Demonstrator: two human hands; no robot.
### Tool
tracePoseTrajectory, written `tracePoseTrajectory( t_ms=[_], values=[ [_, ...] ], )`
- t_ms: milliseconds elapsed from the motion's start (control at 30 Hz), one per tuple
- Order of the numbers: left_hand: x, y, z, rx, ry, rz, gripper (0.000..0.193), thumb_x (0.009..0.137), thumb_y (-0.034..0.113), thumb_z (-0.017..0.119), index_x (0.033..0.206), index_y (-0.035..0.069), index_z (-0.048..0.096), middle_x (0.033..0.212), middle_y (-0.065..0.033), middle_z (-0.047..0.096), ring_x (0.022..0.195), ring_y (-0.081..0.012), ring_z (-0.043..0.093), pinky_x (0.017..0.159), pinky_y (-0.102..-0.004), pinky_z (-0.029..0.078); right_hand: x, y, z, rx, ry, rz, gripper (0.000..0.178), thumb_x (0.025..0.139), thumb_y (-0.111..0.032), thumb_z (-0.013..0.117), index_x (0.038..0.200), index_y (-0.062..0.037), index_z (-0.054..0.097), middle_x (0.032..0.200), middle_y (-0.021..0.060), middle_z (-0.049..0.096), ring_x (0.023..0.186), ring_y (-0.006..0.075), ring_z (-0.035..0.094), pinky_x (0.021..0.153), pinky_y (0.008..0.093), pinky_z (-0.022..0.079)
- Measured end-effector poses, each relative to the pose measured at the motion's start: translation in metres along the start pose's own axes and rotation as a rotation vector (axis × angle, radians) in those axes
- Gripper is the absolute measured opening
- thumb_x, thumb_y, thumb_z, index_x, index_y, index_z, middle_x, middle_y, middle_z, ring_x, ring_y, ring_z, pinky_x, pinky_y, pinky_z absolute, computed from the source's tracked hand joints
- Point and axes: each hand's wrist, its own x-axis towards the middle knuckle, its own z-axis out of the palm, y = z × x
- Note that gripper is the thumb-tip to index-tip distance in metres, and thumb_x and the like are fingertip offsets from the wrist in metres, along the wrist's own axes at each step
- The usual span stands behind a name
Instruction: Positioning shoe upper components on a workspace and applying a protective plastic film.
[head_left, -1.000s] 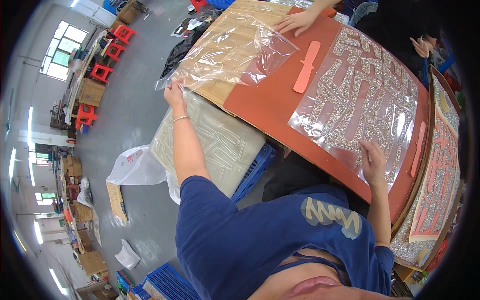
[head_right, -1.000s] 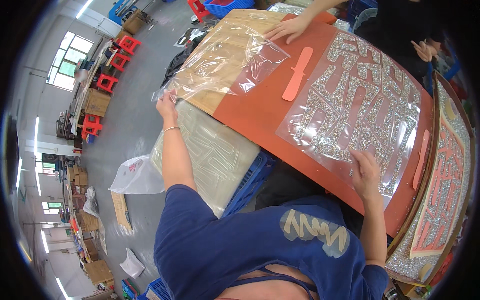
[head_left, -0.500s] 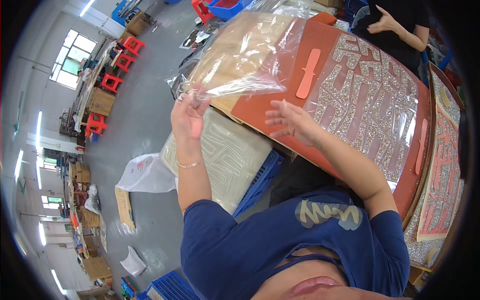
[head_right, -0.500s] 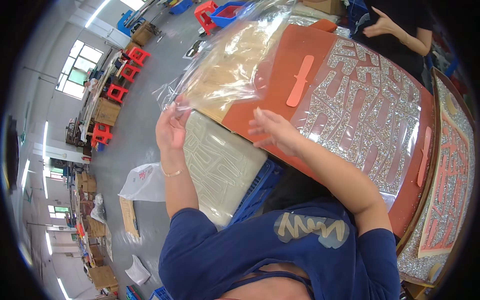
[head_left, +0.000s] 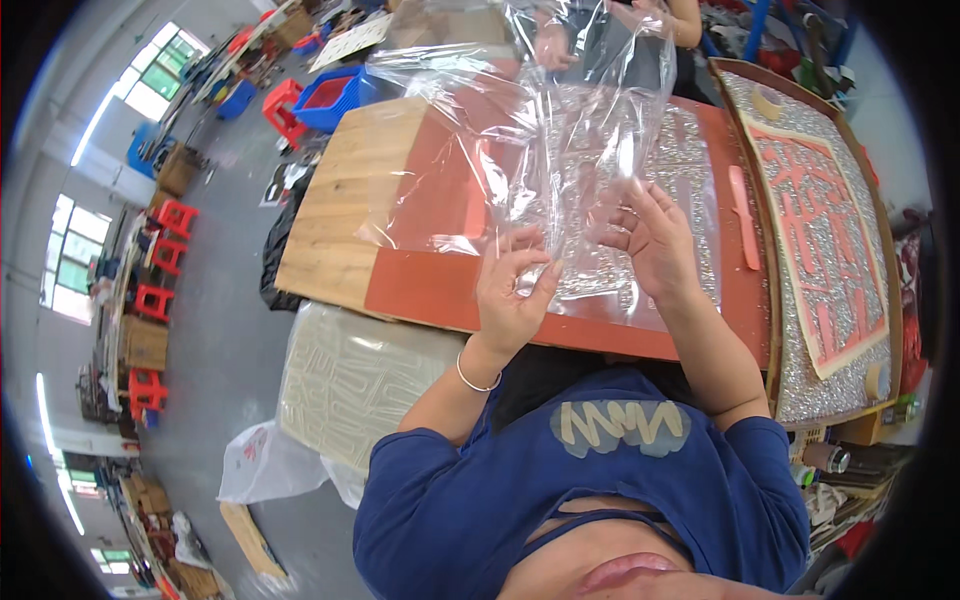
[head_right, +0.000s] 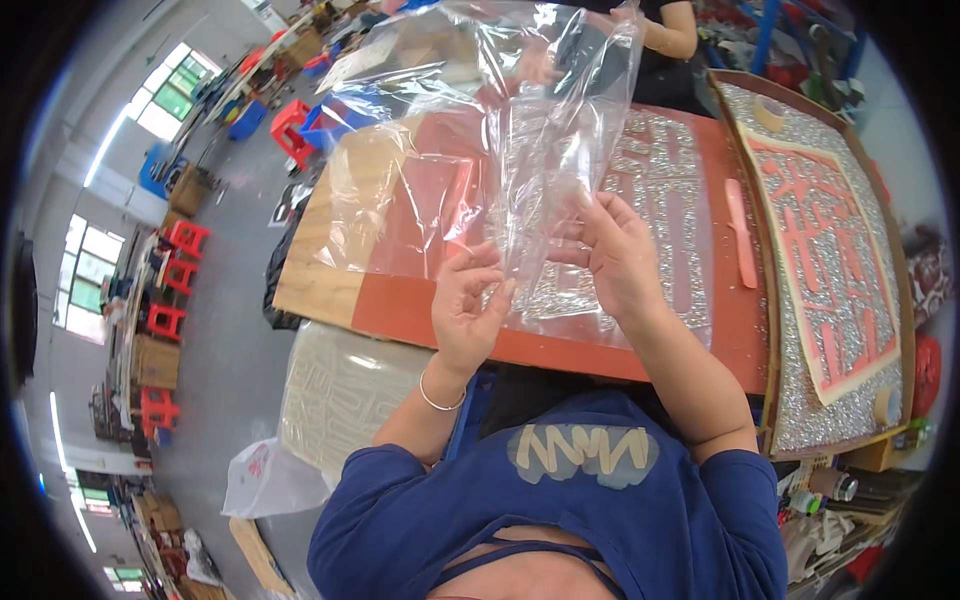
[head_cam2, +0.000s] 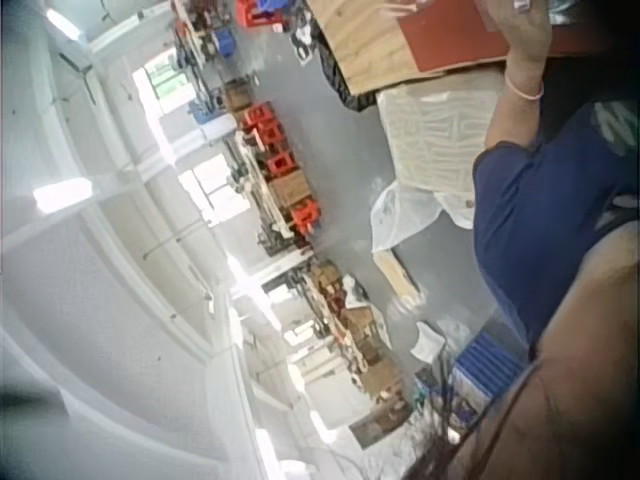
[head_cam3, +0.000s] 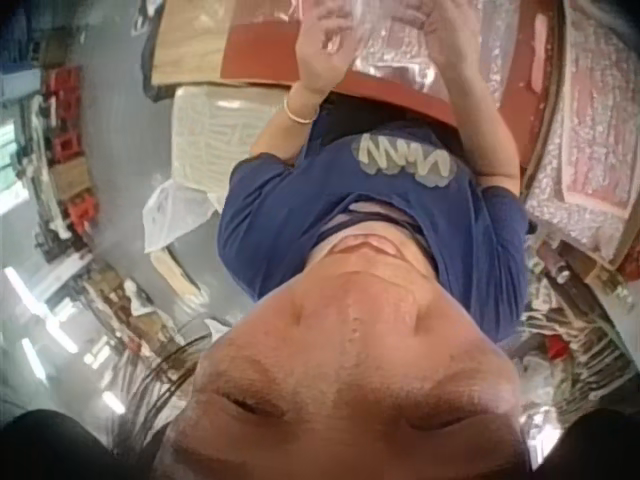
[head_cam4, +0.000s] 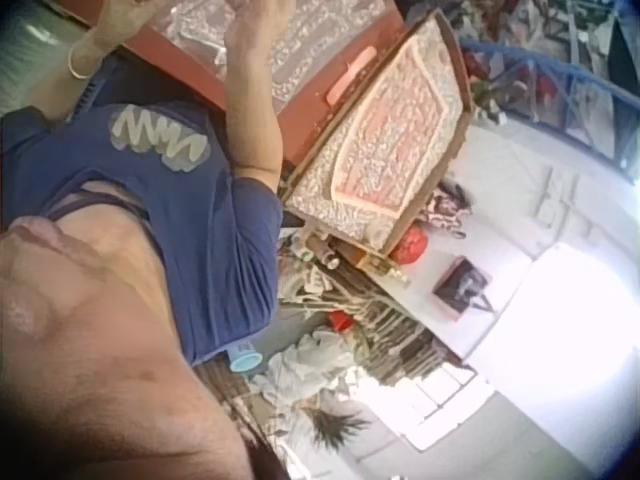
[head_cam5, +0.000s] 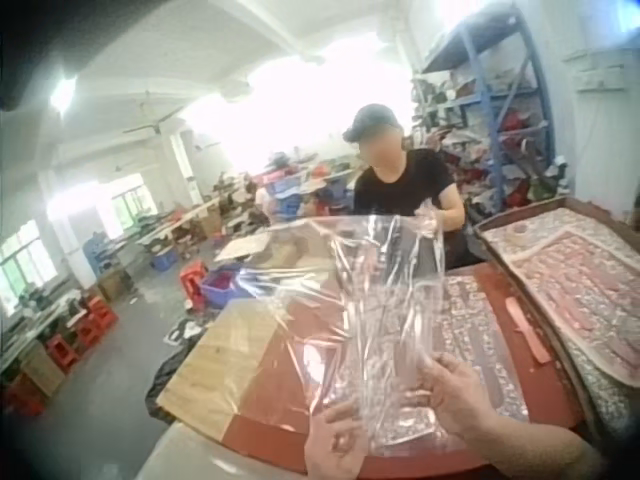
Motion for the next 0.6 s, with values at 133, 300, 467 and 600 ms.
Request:
tracePoseTrajectory(
  t_ms=[133,300,467,600],
  values=[
    [-0.016,-0.007,0.026,0.015,-0.094,-0.127,0.016,0.079,0.007,0.069,0.093,0.001,0.067,0.1,-0.0176,0.061,0.089,-0.0274,0.061,0.076,-0.0336,0.049,-0.016,-0.013,-0.021,0.301,0.012,0.01,0.049,0.093,-0.028,0.053,0.128,0.0015,0.037,0.114,0.0164,0.053,0.099,0.0266,0.059,0.078,0.0393,0.054],
    [-0.013,0.013,0.062,0.198,-0.243,0.062,0.017,0.081,0.004,0.067,0.097,-0.003,0.067,0.094,-0.0162,0.063,0.087,-0.0205,0.063,0.069,-0.0316,0.051,-0.01,0.015,-0.047,-0.533,0.224,-0.228,0.076,0.081,-0.011,0.065,0.139,0.0061,0.018,0.112,0.014,0.048,0.084,0.0157,0.056,0.07,0.0275,0.05],
    [-0.029,-0.009,0.081,-0.106,-0.156,-0.466,0.026,0.092,0.02,0.057,0.103,-0.003,0.065,0.101,-0.0148,0.065,0.088,-0.0197,0.063,0.073,-0.0287,0.052,-0.029,0.002,-0.075,0.068,0.197,-0.07,0.056,0.081,0.006,0.046,0.135,0.0063,0.028,0.12,0.0191,0.05,0.098,0.0244,0.06,0.079,0.035,0.055],
    [-0.02,-0.041,0.08,-0.595,0.141,-1.019,0.039,0.094,0.03,0.052,0.115,-0.004,0.053,0.105,-0.0127,0.059,0.09,-0.0237,0.063,0.074,-0.0348,0.055,-0.047,-0.017,-0.098,0.336,0.232,-0.084,0.059,0.072,0.012,0.036,0.131,0.0117,0.03,0.125,0.0227,0.048,0.108,0.03,0.057,0.092,0.0425,0.05]
  ],
)
